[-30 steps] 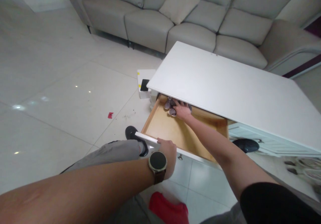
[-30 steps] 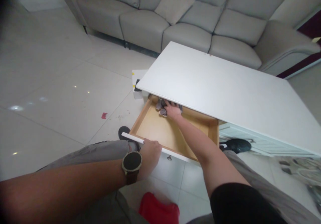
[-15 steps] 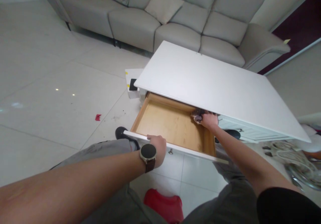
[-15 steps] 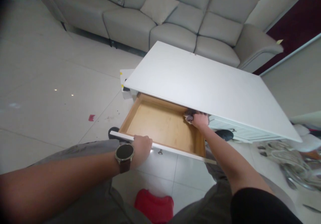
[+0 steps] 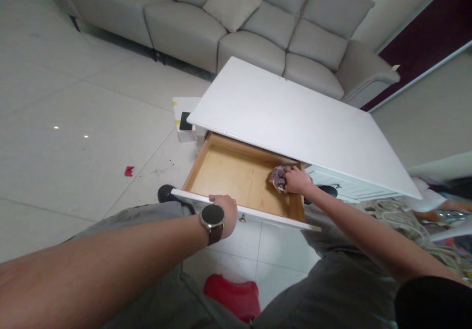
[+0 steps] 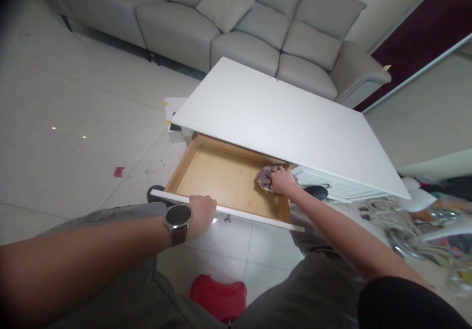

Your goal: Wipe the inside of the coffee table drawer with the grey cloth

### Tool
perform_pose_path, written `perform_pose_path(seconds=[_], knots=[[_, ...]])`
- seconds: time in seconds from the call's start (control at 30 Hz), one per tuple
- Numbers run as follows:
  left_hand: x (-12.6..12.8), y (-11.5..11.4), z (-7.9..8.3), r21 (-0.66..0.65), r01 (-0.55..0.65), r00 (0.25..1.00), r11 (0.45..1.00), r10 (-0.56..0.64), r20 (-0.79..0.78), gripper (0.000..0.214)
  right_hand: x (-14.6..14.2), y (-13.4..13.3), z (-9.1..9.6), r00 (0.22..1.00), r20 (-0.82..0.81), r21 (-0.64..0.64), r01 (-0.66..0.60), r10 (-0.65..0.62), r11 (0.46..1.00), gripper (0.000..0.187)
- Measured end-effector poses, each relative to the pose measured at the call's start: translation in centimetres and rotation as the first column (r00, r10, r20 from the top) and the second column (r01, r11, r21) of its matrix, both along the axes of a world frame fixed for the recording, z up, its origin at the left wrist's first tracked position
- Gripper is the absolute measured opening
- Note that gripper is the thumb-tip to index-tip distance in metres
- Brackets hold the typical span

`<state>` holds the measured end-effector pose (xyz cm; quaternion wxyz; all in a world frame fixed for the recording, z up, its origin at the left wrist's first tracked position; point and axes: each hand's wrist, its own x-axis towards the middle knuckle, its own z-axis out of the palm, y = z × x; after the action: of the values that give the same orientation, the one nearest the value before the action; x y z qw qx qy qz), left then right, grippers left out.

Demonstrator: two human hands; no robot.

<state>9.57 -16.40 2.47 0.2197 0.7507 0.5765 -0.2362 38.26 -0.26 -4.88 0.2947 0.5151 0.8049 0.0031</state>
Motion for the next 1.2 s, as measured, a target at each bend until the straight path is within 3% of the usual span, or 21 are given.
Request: perform_pose_path(seconds=[0.07,0.13,0.33,0.47,0.57,0.67,0.77,0.87,0.93,1.1,1.2], knots=[[0.0,0.0,0.0,0.003,-0.002,1.0,1.0,0.002,0.006,0.039,0.0,1.1,0.2,0.997,0.04,0.09,-0.069,0.065,0.994,0.044],[-0.1,0.1,0.1,-0.009,0.002,1.0,1.0,-0.002,0.003,0.041,0.1,1.5,-0.1,0.99,0.105,0.101,-0.106,0.095,0.989,0.042],[-0.2,0.5,0.4,-0.052,-0.001,1.0,0.999,0.001,0.01,0.042,-0.9,-1.4,-1.4,0.984,0.161,-0.083,-0.07,0.083,0.994,0.043],[-0.2,0.5,0.4,-0.033,-0.006,1.0,0.999,0.006,0.008,0.04,-2.0,-3.9,-1.6,0.983,0.18,-0.252,0.013,0.034,0.968,0.036],[-0.3,0.4,0.5,-0.027,-0.019,1.0,0.999,0.019,0.021,0.038,-1.8,-4.2,-0.7,0.985,0.17,-0.378,0.086,-0.022,0.922,0.031],[-0.4,0.4,0.6,-0.027,-0.016,1.0,1.0,0.017,0.025,0.039,-0.4,-2.6,1.5,0.986,0.127,-0.428,0.155,-0.11,0.89,0.034],[-0.4,0.3,0.5,-0.033,-0.004,1.0,0.999,0.004,0.022,0.039,2.1,-0.5,4.2,0.981,0.06,-0.356,0.194,-0.185,0.914,0.043],[-0.4,0.3,0.2,-0.033,0.006,1.0,0.999,-0.005,0.017,0.04,5.2,0.2,5.0,0.974,-0.094,-0.137,0.194,-0.208,0.971,0.044],[-0.4,0.3,0.1,-0.031,0.008,1.0,0.999,-0.008,0.01,0.042,7.0,-0.7,3.9,0.954,-0.196,-0.062,0.217,-0.226,0.974,0.046],[-0.4,0.1,0.2,-0.032,-0.009,1.0,0.999,0.009,0.001,0.042,8.9,-4.8,-1.1,0.842,-0.28,-0.171,0.429,-0.462,0.887,0.069],[-0.4,-0.1,0.5,-0.013,0.002,1.0,1.0,-0.002,-0.012,0.044,8.8,-6.7,-2.6,0.833,-0.254,-0.159,0.465,-0.491,0.871,0.076]])
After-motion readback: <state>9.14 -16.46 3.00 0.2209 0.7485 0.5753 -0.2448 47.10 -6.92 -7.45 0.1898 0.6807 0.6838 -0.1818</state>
